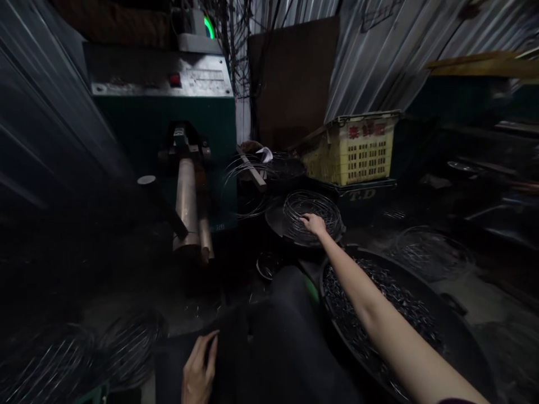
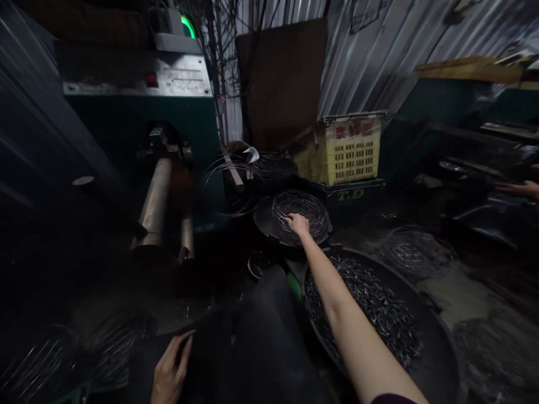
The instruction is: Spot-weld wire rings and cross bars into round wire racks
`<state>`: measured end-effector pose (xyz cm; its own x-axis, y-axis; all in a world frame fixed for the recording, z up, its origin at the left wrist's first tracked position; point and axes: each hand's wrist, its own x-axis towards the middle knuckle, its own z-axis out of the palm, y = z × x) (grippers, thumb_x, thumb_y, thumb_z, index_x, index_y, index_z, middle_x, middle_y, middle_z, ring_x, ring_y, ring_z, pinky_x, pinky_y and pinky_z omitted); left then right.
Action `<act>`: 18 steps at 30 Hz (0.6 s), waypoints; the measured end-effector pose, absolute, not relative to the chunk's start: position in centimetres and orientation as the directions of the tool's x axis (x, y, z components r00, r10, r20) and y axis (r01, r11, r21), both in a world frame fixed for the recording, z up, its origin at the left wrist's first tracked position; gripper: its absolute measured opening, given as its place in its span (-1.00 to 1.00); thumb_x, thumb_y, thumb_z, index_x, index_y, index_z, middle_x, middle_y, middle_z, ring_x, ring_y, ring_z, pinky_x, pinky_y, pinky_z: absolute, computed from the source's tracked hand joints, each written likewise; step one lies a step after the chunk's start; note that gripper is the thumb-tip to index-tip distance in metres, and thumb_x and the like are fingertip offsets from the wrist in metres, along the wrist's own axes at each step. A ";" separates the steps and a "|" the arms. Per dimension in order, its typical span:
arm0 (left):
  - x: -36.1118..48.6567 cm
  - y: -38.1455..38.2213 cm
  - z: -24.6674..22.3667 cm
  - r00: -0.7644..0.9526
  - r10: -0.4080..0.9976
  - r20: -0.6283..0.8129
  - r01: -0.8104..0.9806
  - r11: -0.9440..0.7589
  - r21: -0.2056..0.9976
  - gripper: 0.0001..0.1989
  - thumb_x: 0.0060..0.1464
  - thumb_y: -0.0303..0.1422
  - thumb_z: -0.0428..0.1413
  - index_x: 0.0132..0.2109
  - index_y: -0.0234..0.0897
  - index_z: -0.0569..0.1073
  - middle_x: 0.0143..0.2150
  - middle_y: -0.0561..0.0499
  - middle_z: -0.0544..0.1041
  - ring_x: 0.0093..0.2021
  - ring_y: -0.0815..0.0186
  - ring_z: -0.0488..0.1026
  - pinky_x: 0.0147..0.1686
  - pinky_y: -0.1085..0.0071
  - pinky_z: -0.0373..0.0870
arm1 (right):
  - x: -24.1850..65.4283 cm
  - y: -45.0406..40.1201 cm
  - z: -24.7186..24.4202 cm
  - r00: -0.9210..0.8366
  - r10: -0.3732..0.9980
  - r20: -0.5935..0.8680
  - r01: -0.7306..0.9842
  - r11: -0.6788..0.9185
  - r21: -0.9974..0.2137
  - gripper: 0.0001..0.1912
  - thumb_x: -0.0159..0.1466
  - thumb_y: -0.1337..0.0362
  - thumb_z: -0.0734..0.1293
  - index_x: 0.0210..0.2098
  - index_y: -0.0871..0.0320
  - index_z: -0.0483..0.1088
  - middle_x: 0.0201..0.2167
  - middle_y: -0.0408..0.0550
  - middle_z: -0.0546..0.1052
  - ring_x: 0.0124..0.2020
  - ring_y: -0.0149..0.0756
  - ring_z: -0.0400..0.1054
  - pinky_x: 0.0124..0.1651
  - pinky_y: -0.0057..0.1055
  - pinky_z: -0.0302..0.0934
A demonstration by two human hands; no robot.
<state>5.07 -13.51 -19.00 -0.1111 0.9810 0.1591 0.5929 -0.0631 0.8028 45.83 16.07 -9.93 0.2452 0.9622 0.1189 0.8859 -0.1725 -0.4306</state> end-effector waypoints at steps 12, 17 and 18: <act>5.4 -13.4 -18.7 -0.079 0.980 0.181 0.624 -0.093 0.776 -0.74 0.08 -0.18 -0.01 -0.18 -0.15 0.50 -0.21 0.03 0.55 -0.18 0.20 0.52 -0.15 0.29 0.49 | 50.1 15.2 -1.7 0.621 0.684 0.384 0.576 -0.064 -0.815 -0.54 0.30 0.11 -0.06 -0.15 0.25 0.32 -0.33 0.03 0.47 -0.38 -0.32 0.36 -0.28 -0.36 0.27; 4.9 -13.9 -17.7 -0.164 0.977 0.137 0.569 -0.020 0.822 -0.71 0.02 -0.12 0.03 -0.22 -0.15 0.52 -0.21 0.03 0.56 -0.16 0.16 0.51 -0.13 0.27 0.47 | 50.1 5.6 1.8 0.465 0.764 0.448 0.454 0.229 -0.861 -0.69 0.11 0.01 0.28 -0.37 0.15 0.37 -0.48 -0.15 0.43 -0.52 -0.42 0.29 -0.44 -0.46 0.24; 5.1 -14.0 -17.2 -0.209 0.972 0.111 0.545 0.021 0.838 -0.69 0.00 -0.10 0.04 -0.23 -0.17 0.52 -0.22 0.02 0.57 -0.17 0.14 0.51 -0.14 0.26 0.46 | 49.9 3.3 2.1 0.446 0.792 0.417 0.379 0.255 -0.889 -0.69 0.07 0.01 0.32 -0.38 0.14 0.38 -0.50 -0.16 0.42 -0.54 -0.44 0.26 -0.47 -0.48 0.22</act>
